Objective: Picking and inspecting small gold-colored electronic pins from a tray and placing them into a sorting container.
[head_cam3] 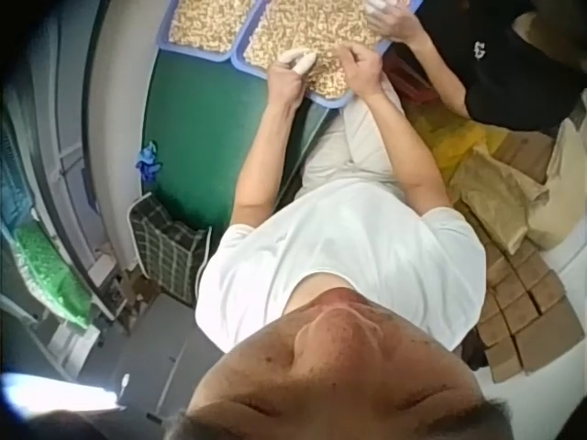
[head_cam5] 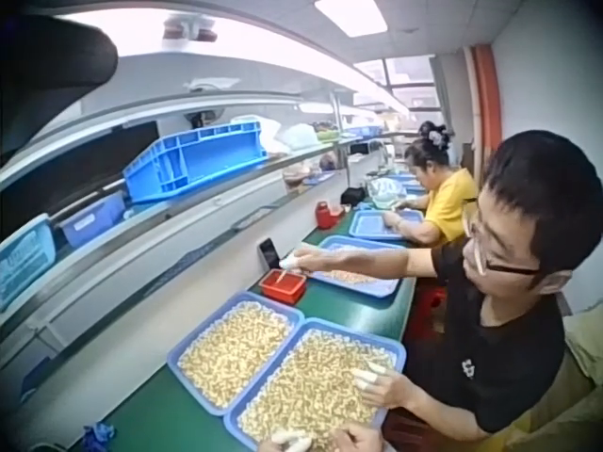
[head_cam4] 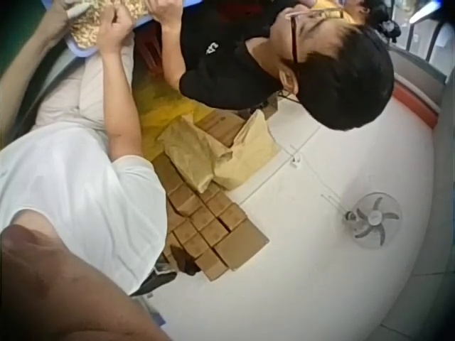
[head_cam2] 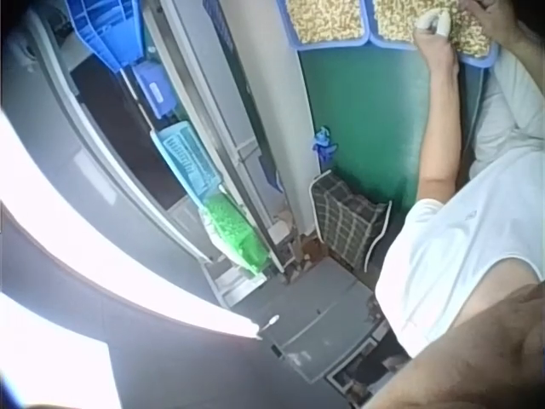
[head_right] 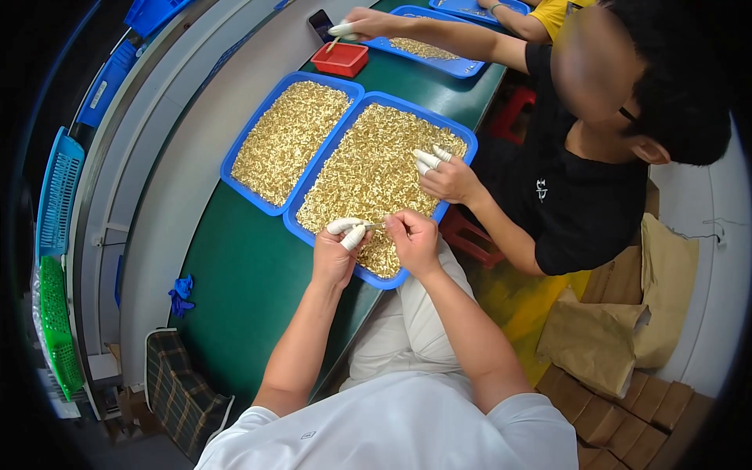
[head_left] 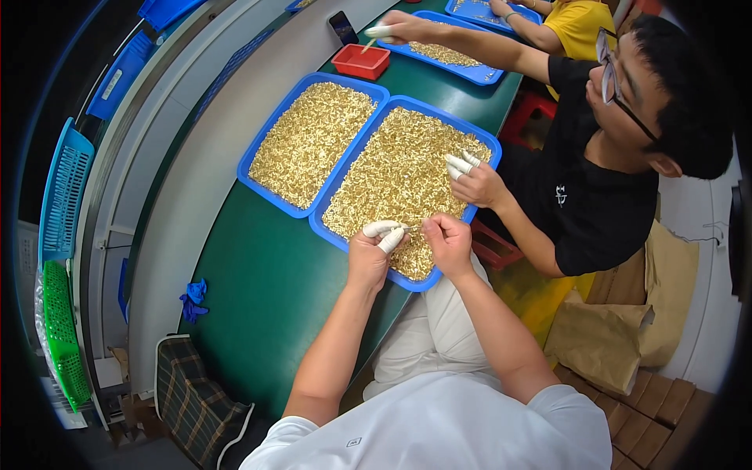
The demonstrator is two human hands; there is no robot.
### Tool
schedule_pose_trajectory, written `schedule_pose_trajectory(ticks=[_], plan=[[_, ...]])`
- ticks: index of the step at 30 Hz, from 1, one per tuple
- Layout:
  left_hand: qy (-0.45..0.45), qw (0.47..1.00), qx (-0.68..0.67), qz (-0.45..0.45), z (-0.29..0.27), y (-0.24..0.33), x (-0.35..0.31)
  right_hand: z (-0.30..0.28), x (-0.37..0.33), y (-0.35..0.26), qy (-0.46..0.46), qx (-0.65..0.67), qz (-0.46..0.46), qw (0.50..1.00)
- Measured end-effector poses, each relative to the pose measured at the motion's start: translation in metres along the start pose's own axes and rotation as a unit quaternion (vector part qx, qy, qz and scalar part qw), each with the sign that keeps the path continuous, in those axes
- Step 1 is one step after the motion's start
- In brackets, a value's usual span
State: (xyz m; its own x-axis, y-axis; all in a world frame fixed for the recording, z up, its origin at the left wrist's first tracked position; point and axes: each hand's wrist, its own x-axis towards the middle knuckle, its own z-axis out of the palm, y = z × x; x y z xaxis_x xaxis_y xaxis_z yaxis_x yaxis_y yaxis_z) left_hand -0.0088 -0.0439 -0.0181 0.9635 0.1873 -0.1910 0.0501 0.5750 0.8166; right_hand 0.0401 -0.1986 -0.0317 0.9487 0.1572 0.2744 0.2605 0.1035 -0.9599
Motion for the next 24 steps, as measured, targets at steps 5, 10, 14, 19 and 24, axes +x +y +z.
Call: schedule_pose_trajectory(ticks=[5,10,14,19,24], plan=[[0.071,0.991,0.115,-0.006,0.008,0.004,0.000,-0.003,-0.001,0.009,-0.004,0.002,0.013,1.000],[0.051,0.998,0.027,-0.021,0.001,0.008,0.001,0.002,0.002,0.002,-0.004,-0.035,0.000,0.999],[0.052,0.999,0.012,-0.003,-0.001,0.005,0.004,0.001,0.002,0.001,-0.019,-0.027,0.020,0.999],[0.041,0.999,-0.019,-0.013,-0.005,0.002,0.006,0.000,0.001,0.005,-0.028,-0.006,0.003,1.000],[0.037,0.998,0.051,-0.004,-0.004,0.010,0.008,-0.003,0.001,0.004,-0.042,-0.023,0.021,0.999]])
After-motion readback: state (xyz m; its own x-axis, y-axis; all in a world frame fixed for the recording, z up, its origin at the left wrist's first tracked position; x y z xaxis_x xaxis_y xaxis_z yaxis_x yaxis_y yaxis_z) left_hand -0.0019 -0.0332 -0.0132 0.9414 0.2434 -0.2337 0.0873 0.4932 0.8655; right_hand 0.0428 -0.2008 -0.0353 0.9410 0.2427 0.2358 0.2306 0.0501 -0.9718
